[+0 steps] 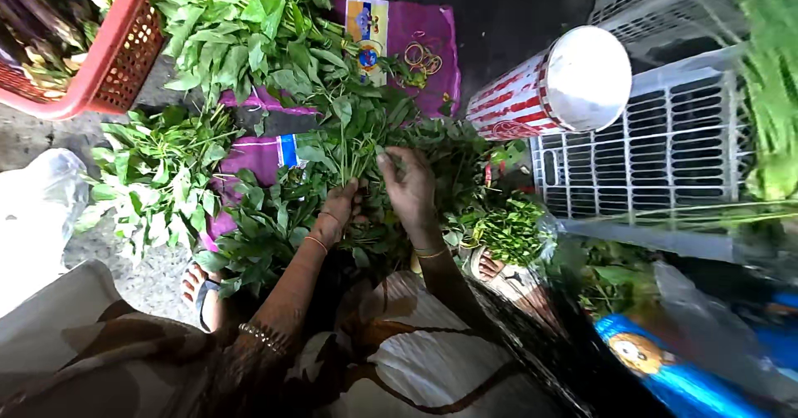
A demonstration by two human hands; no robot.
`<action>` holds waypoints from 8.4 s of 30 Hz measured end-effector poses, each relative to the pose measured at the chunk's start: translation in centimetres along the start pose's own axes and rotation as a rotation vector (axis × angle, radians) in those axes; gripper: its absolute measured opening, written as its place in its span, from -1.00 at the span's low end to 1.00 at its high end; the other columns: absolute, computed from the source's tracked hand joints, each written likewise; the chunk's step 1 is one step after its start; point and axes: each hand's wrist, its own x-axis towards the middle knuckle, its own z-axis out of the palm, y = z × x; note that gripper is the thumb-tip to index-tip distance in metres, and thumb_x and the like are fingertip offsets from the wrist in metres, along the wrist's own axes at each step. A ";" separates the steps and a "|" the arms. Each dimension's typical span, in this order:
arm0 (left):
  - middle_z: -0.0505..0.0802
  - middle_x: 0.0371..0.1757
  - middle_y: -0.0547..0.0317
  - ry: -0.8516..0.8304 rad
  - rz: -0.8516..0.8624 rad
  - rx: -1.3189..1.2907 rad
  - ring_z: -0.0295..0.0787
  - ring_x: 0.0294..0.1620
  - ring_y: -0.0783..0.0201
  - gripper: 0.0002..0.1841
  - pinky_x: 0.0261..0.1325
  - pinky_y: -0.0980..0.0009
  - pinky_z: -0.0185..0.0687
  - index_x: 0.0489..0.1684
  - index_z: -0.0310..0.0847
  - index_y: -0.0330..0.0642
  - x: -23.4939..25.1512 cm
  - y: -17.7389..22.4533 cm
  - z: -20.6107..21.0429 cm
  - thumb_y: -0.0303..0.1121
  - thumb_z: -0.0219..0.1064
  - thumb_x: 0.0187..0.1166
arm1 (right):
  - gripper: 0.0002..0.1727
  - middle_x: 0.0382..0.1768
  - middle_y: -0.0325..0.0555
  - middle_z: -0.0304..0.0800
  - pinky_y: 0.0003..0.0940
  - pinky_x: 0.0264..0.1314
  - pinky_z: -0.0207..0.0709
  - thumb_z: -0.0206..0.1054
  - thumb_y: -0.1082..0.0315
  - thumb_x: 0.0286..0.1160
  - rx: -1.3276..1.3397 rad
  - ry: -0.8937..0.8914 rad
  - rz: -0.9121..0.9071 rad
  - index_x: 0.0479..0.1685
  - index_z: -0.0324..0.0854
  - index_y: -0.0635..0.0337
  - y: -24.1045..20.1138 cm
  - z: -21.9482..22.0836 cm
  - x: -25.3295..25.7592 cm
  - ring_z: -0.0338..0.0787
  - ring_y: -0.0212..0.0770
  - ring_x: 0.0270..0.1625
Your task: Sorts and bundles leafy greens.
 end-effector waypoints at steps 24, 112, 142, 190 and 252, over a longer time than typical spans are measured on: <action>0.66 -0.55 0.33 -0.386 0.114 -0.243 0.60 -0.61 0.42 -0.58 -0.45 0.47 0.68 0.46 0.51 -0.13 -1.9 3.1 1.2 -0.19 -0.16 0.91 | -0.33 0.54 0.50 0.39 0.57 0.39 0.35 0.47 0.29 0.45 -0.329 0.175 0.146 0.58 0.46 0.32 6.6 -11.2 -0.3 0.40 0.59 0.54; 0.56 -0.65 0.40 -0.462 0.253 -0.496 0.52 -0.69 0.47 -0.61 -0.53 0.54 0.58 0.17 0.56 -0.04 -4.1 7.7 3.4 -0.22 -0.25 0.91 | -0.22 0.72 0.51 0.15 0.47 0.61 0.20 0.26 0.24 0.68 -0.199 0.329 0.278 0.80 0.08 0.44 9.3 -11.9 -1.6 0.21 0.51 0.73; 0.52 -0.58 0.55 1.066 1.265 -0.347 0.44 -0.67 0.57 -0.76 -0.56 0.66 0.51 0.01 0.43 0.15 -16.4 11.6 -17.2 -0.06 -0.12 0.92 | -0.33 0.63 0.28 0.45 0.36 0.59 0.32 0.45 0.43 0.39 -0.306 -0.530 -1.057 0.60 0.47 0.33 -14.4 19.7 12.9 0.34 0.34 0.73; 0.41 -0.70 0.54 1.141 1.120 -0.552 0.32 -0.78 0.58 -0.79 -0.68 0.68 0.40 -0.15 0.38 0.13 -16.4 10.1 -17.9 -0.13 -0.06 0.92 | -0.70 -0.68 -0.38 0.55 -0.72 -0.80 0.13 0.10 0.20 0.67 0.460 -1.406 0.160 -0.42 0.64 0.02 -13.1 12.5 14.1 0.26 -0.60 -0.81; 0.53 -0.55 0.28 0.110 0.254 0.272 0.33 -0.69 0.48 -0.76 -0.63 0.56 0.27 0.11 0.51 -0.32 -4.0 3.1 6.5 -0.32 0.02 0.89 | -0.73 -0.18 -0.10 0.89 -0.32 -0.11 0.74 0.36 0.23 0.65 0.637 0.101 0.233 0.01 0.81 0.26 1.0 -2.2 -1.9 0.82 -0.34 -0.25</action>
